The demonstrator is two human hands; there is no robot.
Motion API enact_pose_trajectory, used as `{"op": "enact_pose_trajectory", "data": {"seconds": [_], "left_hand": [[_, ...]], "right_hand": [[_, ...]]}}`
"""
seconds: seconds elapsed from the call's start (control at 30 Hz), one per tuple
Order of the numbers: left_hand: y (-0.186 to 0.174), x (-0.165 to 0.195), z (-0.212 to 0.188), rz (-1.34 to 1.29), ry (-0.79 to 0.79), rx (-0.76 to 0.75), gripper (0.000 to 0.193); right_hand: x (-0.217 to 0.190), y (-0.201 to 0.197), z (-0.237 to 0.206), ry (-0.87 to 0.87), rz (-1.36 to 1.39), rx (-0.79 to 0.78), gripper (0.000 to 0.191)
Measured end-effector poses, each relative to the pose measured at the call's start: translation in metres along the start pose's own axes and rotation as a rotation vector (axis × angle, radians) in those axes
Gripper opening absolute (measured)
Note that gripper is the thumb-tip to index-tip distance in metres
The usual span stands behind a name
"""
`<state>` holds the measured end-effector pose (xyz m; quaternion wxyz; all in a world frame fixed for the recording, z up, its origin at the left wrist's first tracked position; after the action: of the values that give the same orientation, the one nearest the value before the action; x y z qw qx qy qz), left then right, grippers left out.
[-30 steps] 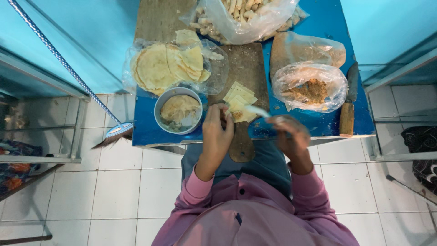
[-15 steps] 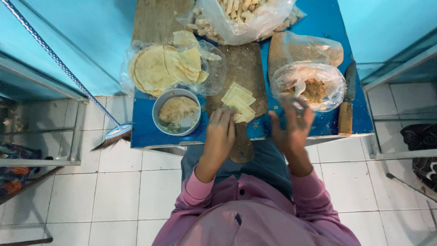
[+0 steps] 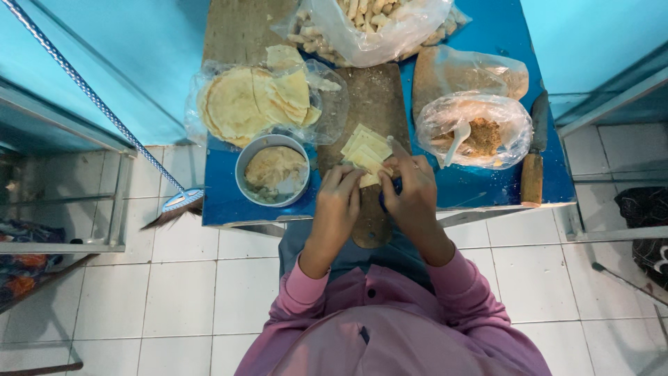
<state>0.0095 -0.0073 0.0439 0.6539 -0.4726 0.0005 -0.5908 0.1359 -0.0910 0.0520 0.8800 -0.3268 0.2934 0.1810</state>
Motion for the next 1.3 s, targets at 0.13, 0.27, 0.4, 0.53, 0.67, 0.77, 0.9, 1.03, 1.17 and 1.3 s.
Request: {"op": "enact_pose_trajectory", "data": {"seconds": [0.13, 0.27, 0.4, 0.53, 0.67, 0.77, 0.9, 1.03, 1.17, 1.3], "left_hand": [[0.000, 0.000, 0.001, -0.003, 0.007, 0.021, 0.018], [0.000, 0.000, 0.001, 0.001, 0.019, 0.019, 0.018], [0.000, 0.000, 0.001, -0.005, 0.013, 0.011, 0.018], [0.000, -0.001, 0.001, 0.000, 0.000, 0.008, 0.019], [0.000, -0.002, 0.001, -0.009, -0.003, 0.006, 0.021], [-0.001, 0.000, 0.001, -0.008, 0.020, 0.014, 0.020], [-0.003, 0.000, 0.000, -0.008, 0.030, -0.005, 0.017], [-0.007, 0.003, 0.003, -0.040, 0.052, -0.042, 0.020], [-0.013, 0.006, 0.006, -0.060, 0.099, -0.101, 0.024], [-0.013, 0.006, 0.006, -0.028, 0.111, -0.121, 0.028]], "right_hand": [[0.002, 0.003, 0.001, -0.049, -0.042, 0.004, 0.057], [0.017, 0.008, 0.002, 0.047, 0.131, 0.009, 0.042], [0.021, 0.013, -0.003, 0.069, 0.276, 0.001, 0.049], [0.012, 0.020, -0.007, 0.002, 0.217, -0.005, 0.059], [-0.003, 0.020, -0.010, -0.075, 0.172, -0.097, 0.063], [-0.010, 0.017, -0.006, -0.069, 0.210, -0.148, 0.069], [-0.013, 0.005, 0.002, -0.096, 0.204, -0.258, 0.067], [-0.006, 0.003, 0.010, -0.151, 0.160, -0.416, 0.056], [0.002, 0.004, 0.015, -0.266, 0.129, -0.412, 0.051], [0.019, 0.009, 0.022, -0.068, 0.339, -0.329, 0.054]]}}
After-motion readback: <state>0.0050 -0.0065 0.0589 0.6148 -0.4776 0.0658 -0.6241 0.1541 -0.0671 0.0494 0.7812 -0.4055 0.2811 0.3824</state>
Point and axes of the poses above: each hand's wrist, its own z-axis towards the middle knuckle, its own y-axis out of the palm, x = y × z, the point moved 6 cm from there along z, towards the middle knuckle, and after that the axes turned 12 degrees about z, right-handed, at the moved point
